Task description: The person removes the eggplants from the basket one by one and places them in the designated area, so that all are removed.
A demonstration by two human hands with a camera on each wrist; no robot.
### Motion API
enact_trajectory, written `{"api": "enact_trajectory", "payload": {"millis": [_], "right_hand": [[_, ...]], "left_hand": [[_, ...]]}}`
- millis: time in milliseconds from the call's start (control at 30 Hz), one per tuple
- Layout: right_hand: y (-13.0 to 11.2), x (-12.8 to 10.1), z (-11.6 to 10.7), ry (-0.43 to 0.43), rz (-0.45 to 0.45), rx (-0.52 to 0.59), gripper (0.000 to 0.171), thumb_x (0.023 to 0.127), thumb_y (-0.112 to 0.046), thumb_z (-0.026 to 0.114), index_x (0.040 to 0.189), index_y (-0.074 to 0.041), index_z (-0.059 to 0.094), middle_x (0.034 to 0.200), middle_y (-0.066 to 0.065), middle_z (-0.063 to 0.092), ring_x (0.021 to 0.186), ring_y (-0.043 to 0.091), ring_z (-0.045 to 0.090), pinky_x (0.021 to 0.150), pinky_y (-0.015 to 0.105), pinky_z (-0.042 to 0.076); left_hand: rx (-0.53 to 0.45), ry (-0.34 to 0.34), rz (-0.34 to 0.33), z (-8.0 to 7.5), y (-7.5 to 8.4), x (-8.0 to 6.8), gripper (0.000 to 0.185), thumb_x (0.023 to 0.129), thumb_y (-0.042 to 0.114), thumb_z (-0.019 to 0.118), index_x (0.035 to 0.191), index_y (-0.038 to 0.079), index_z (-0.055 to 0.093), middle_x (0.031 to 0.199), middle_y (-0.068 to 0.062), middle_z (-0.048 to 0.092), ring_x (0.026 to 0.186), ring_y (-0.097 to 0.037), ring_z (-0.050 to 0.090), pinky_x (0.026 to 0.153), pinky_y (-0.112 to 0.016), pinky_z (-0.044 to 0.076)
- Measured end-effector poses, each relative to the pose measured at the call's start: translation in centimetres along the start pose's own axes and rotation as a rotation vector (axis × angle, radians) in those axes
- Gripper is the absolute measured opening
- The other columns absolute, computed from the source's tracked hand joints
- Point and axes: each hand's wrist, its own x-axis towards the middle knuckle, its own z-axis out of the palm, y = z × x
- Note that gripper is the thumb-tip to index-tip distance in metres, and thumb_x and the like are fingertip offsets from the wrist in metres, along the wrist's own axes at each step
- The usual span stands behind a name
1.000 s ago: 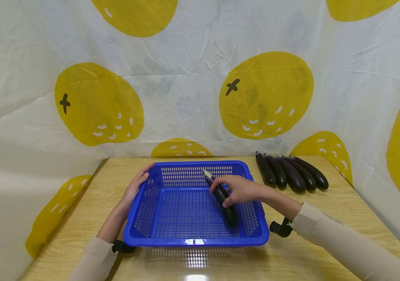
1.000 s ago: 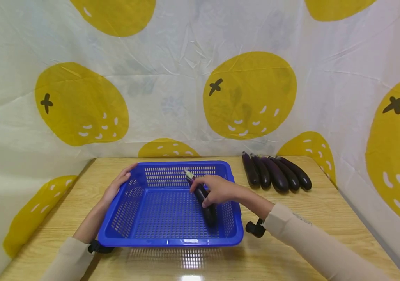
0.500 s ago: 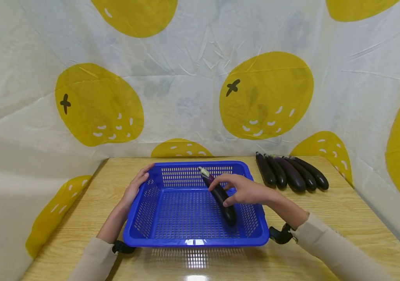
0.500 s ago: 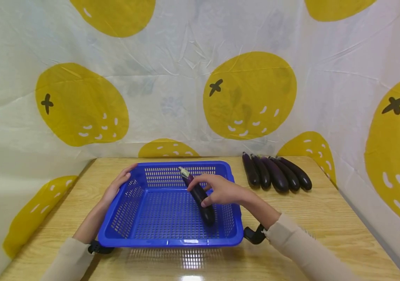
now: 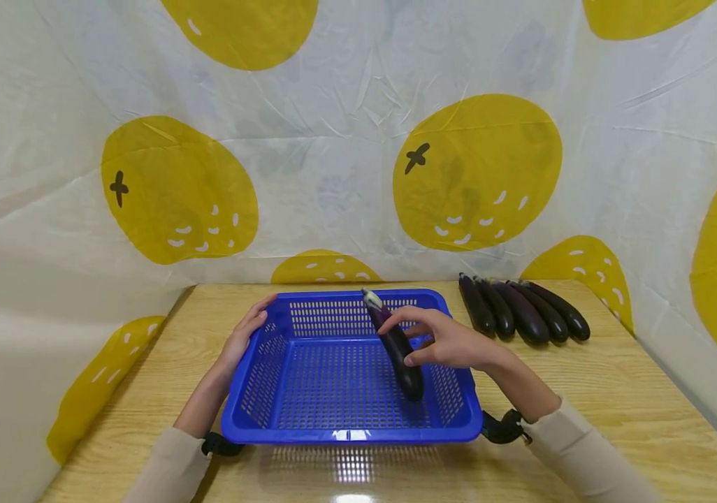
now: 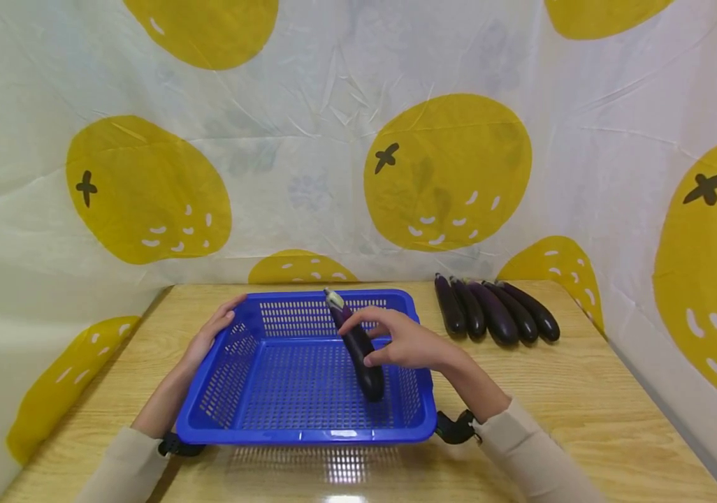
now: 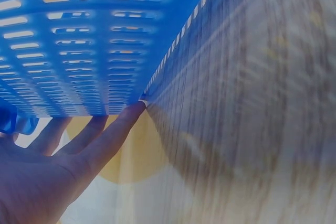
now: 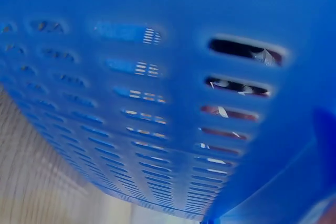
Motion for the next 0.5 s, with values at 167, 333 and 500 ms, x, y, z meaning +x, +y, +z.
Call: {"api": "enact_trajectory", "payload": {"millis": [167,333,500], "right_hand": [[-0.1,-0.4,-0.5,0.025,-0.030,0.007,0.048,0.092,0.000,0.072,0.136,-0.014,0.061,0.161,0.016,0.036,0.140,0.050,0.047,0.097,0.046,0.057],[-0.2,-1.0,-1.0,0.076,-0.046,0.006,0.048,0.092,-0.006,0.074,0.137,-0.016,0.060,0.162,0.015,0.033,0.137,0.048,0.049,0.101,0.050,0.053],[-0.3,-1.5,-1.3,0.115,-0.074,0.019,0.050,0.092,-0.007,0.075,0.139,-0.014,0.058,0.164,0.015,0.031,0.129,0.042,0.053,0.101,0.045,0.051]], "left_hand": [[-0.016,-0.002,-0.006,0.1,0.1,-0.1,0.054,0.114,0.030,0.028,0.165,0.014,0.019,0.172,-0.011,0.016,0.154,-0.030,0.021,0.104,-0.017,0.043],[-0.025,-0.014,-0.005,0.1,0.0,0.0,0.054,0.114,0.029,0.028,0.166,0.014,0.018,0.173,-0.010,0.015,0.155,-0.031,0.019,0.104,-0.017,0.043],[-0.025,-0.013,-0.009,0.1,-0.1,0.0,0.054,0.115,0.029,0.028,0.166,0.014,0.018,0.173,-0.011,0.015,0.156,-0.032,0.018,0.104,-0.017,0.043]]}}
